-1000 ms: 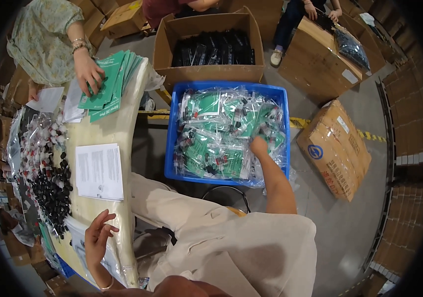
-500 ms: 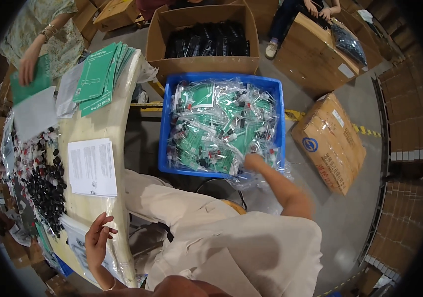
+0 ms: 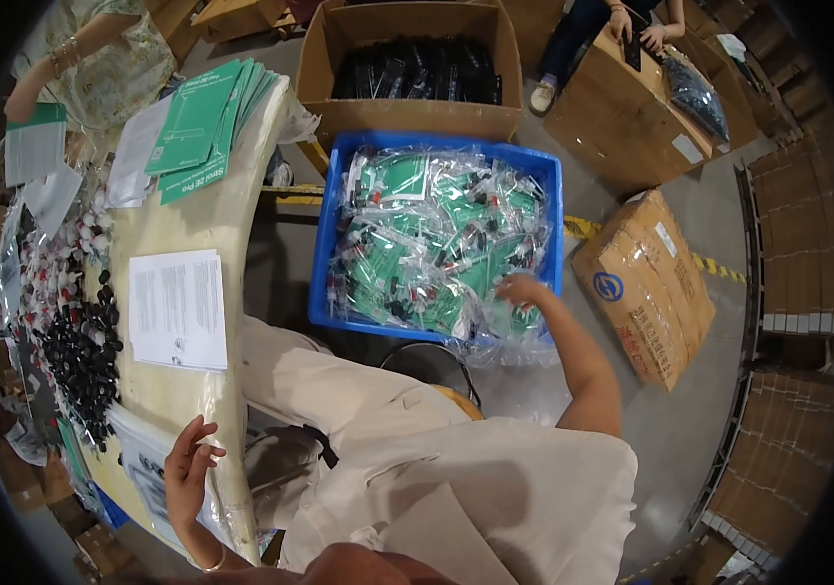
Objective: Packing instruction manuals and electronic components into individual plastic bags at a warehouse station.
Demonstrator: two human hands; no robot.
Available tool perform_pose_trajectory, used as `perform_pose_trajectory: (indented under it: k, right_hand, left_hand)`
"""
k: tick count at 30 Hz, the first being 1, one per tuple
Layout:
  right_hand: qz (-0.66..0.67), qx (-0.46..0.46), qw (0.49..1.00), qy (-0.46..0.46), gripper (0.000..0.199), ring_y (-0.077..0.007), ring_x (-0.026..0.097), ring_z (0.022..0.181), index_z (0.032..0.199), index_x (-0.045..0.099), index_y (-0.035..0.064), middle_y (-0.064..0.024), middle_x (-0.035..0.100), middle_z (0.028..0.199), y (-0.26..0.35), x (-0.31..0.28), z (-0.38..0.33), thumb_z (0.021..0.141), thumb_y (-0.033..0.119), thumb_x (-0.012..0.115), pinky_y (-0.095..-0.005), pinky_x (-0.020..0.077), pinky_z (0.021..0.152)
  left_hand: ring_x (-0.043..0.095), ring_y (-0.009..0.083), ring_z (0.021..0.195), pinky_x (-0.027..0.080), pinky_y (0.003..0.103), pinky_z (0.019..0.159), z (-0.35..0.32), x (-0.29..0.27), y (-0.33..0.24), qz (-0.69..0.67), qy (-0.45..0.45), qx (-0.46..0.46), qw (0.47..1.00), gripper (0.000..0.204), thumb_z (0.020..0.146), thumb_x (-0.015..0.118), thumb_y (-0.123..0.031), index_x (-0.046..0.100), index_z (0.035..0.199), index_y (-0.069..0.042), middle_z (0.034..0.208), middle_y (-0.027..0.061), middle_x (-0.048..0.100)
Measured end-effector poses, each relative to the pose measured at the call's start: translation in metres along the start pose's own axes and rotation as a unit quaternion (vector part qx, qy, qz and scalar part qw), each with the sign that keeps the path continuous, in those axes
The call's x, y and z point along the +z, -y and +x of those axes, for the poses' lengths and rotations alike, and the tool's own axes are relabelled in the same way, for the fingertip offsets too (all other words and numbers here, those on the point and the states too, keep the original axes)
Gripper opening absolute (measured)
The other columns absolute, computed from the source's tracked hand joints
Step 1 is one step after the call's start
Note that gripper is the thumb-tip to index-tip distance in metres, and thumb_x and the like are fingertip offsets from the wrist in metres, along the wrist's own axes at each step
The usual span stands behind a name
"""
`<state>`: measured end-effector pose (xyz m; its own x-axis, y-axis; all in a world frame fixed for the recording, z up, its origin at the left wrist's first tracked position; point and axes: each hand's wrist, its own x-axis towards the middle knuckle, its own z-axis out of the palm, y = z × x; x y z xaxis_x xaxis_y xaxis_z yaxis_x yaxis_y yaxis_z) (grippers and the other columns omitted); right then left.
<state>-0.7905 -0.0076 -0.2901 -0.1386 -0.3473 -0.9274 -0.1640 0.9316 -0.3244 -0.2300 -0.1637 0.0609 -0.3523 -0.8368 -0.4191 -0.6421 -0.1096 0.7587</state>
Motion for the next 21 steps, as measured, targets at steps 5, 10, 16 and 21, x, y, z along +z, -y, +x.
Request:
perform_pose_trajectory:
  k: [5,10,16,21]
  right_hand:
    - [-0.29,0.042,0.952,-0.085,0.109,-0.0409,0.048,0.115,0.14,0.008,-0.0036,-0.0318,0.042,0.128,-0.139,-0.002,0.06,0.065,0.039,0.075,-0.0494,0.0417,0.092]
    - [-0.119,0.049,0.962,-0.242,0.125,-0.061,0.04,0.11,0.138,-0.018,-0.0016,-0.0467,0.01,0.134,-0.089,0.088,0.081,0.065,0.037,0.075,-0.051,0.0354,0.098]
    - [-0.126,0.021,0.935,-0.331,0.134,-0.0538,0.044,0.111,0.139,-0.02,0.0028,-0.0418,0.025,0.132,-0.098,0.085,0.105,0.058,0.047,0.078,-0.0498,0.0326,0.101]
    - [-0.356,-0.004,0.927,-0.117,0.116,-0.0423,0.057,0.098,0.141,0.01,0.0041,-0.0315,0.049,0.118,-0.093,0.001,0.104,0.059,0.049,0.079,-0.0499,0.046,0.085]
  left_hand:
    - [0.064,0.0148,0.081,0.047,0.026,0.067,0.007,-0.001,-0.012,0.018,0.023,0.001,1.0,0.04,0.09,0.051,-0.007,0.047,0.13,-0.004,0.112,0.0135,0.061]
    - [0.063,0.0154,0.082,0.047,0.026,0.067,0.008,0.011,-0.022,0.033,0.015,-0.007,0.999,0.04,0.089,0.051,-0.006,0.047,0.129,-0.004,0.112,0.0139,0.061]
    - [0.063,0.016,0.082,0.047,0.026,0.069,0.014,0.015,-0.031,0.04,0.027,-0.004,0.999,0.041,0.088,0.051,-0.004,0.047,0.129,-0.003,0.113,0.0142,0.061]
    - [0.063,0.0165,0.082,0.047,0.027,0.069,0.01,0.01,-0.031,0.043,0.041,0.022,0.998,0.041,0.088,0.05,-0.003,0.047,0.129,-0.003,0.114,0.014,0.06]
